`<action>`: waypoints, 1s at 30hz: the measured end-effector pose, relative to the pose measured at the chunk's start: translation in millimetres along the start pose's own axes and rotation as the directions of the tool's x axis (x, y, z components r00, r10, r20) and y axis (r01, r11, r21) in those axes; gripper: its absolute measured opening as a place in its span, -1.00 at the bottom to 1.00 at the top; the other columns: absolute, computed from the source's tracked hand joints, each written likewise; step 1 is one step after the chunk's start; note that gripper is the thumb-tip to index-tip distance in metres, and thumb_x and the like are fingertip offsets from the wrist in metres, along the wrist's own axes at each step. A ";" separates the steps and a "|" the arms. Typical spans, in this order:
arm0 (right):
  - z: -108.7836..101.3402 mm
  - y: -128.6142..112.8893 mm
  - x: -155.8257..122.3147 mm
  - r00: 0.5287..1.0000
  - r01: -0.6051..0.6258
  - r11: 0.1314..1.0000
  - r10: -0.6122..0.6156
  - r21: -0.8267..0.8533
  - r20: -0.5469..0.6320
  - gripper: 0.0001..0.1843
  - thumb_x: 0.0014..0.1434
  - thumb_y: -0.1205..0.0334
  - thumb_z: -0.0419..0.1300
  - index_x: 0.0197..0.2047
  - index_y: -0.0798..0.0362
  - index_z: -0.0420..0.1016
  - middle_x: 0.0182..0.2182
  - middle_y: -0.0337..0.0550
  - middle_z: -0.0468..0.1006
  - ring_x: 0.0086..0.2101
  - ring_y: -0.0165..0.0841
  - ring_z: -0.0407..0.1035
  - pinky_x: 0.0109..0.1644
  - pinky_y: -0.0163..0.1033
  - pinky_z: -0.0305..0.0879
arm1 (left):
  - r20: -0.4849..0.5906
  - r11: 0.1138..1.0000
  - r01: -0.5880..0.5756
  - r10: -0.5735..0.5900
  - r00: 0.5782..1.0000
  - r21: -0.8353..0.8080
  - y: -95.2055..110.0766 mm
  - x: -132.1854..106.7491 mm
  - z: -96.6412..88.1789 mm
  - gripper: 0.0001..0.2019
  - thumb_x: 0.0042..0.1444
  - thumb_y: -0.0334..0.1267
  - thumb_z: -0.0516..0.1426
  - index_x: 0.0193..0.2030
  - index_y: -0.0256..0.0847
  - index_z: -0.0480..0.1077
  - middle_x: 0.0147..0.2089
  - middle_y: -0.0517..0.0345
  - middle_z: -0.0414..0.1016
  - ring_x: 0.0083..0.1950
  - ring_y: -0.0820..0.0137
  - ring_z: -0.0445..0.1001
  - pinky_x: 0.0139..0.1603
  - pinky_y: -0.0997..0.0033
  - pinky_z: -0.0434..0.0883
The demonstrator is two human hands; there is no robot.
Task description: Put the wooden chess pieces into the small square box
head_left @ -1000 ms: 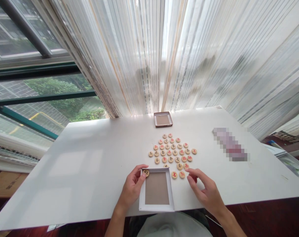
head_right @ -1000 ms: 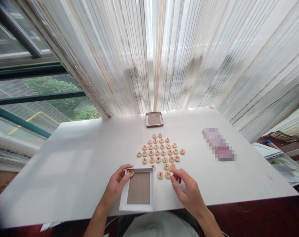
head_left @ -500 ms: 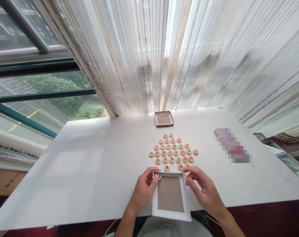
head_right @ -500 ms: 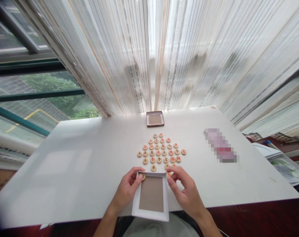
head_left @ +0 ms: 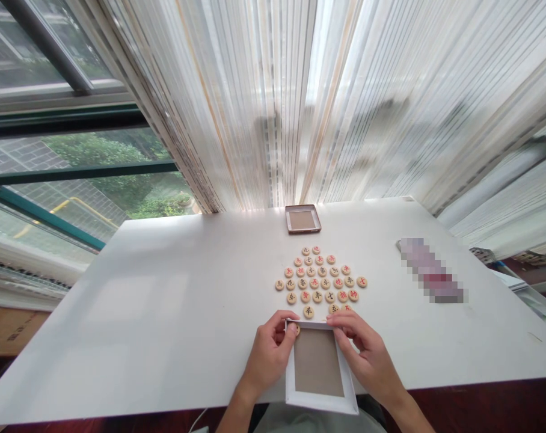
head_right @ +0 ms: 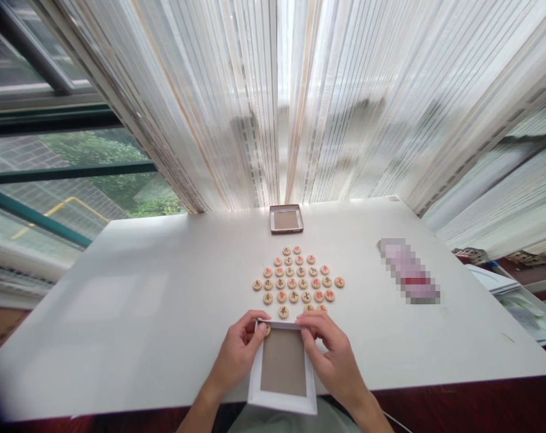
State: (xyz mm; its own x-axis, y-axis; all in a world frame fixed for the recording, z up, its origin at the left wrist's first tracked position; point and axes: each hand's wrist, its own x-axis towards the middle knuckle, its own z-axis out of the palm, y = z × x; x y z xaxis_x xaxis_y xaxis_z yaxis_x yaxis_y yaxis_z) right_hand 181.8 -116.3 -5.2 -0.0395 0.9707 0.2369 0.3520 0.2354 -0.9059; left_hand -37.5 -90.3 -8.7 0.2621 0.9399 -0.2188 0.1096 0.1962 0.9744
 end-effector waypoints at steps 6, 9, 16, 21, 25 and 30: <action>0.5 0.9 1.1 1.000 0.002 1.000 -0.002 -0.031 -0.009 -0.81 0.36 0.19 0.12 -0.08 -0.02 0.56 -0.09 -0.01 0.58 -0.07 -0.19 0.49 -0.14 -0.21 0.53 | -0.024 1.000 -0.011 0.011 1.000 -0.009 2.6 -1.0 -0.1 -0.62 0.26 0.08 0.10 -0.03 -0.19 0.46 -0.36 0.18 0.39 -0.38 0.42 0.30 -0.37 0.51 0.25; -8.3 2.5 6.4 0.999 0.034 0.996 -0.038 -0.087 -0.038 -0.81 0.36 0.20 0.13 -0.05 -0.04 0.54 -0.10 -0.02 0.58 -0.11 -0.19 0.50 -0.13 -0.17 0.51 | -0.057 0.999 -0.030 0.031 0.998 0.014 3.0 -2.6 -3.6 -0.61 0.31 0.07 0.06 0.01 -0.19 0.46 -0.28 0.13 0.46 -0.31 0.39 0.36 -0.29 0.48 0.29; -41.1 11.3 36.3 0.995 0.077 0.943 -0.093 -0.323 -0.036 -0.83 0.34 0.18 0.16 -0.05 -0.06 0.53 -0.15 -0.06 0.59 -0.27 -0.23 0.45 -0.26 -0.13 0.49 | -0.164 0.992 -0.067 0.084 0.983 0.104 5.9 -1.9 -20.0 -0.61 0.37 0.03 -0.02 0.08 -0.13 0.47 -0.03 0.07 0.54 0.00 0.23 0.44 -0.01 0.37 0.33; -42.8 17.7 54.8 0.976 0.215 0.860 -0.175 -0.463 0.129 -0.84 0.35 0.23 0.15 -0.05 -0.07 0.53 -0.20 -0.09 0.60 -0.15 -0.17 0.44 -0.02 0.00 0.42 | -0.182 0.989 -0.096 0.116 0.976 0.114 4.6 -0.3 -23.9 -0.60 0.40 0.00 -0.06 0.06 -0.15 0.47 0.05 0.04 0.52 0.07 0.21 0.43 0.11 0.33 0.30; -37.0 16.5 63.6 0.962 0.253 0.810 -0.153 -0.529 0.226 -0.89 0.31 0.23 0.20 -0.12 -0.06 0.54 -0.28 -0.11 0.60 -0.21 -0.18 0.42 -0.08 -0.06 0.38 | -0.169 0.983 -0.100 0.126 0.977 0.157 3.2 -1.3 -21.2 -0.59 0.40 0.01 -0.08 0.06 -0.16 0.47 0.00 0.04 0.53 0.01 0.23 0.45 -0.02 0.37 0.34; -33.6 8.5 71.5 0.951 0.274 0.760 -0.122 -0.589 0.284 -0.94 0.29 0.22 0.23 -0.20 -0.02 0.52 -0.30 -0.13 0.58 -0.20 -0.20 0.41 -0.04 -0.06 0.33 | -0.169 0.964 -0.079 0.125 0.978 0.255 0.9 -4.0 -17.3 -0.58 0.40 0.02 -0.09 0.05 -0.19 0.44 -0.30 0.15 0.51 -0.35 0.34 0.42 -0.31 0.41 0.30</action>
State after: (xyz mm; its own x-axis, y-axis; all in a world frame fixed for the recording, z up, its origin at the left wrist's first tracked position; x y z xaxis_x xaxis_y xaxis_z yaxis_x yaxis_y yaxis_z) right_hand 213.3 -46.5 15.8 -0.3465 0.9078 0.2363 0.8076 0.4169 -0.4172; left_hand -55.1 -89.0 -6.1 0.1076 0.9907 -0.0831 0.3292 0.0434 0.9433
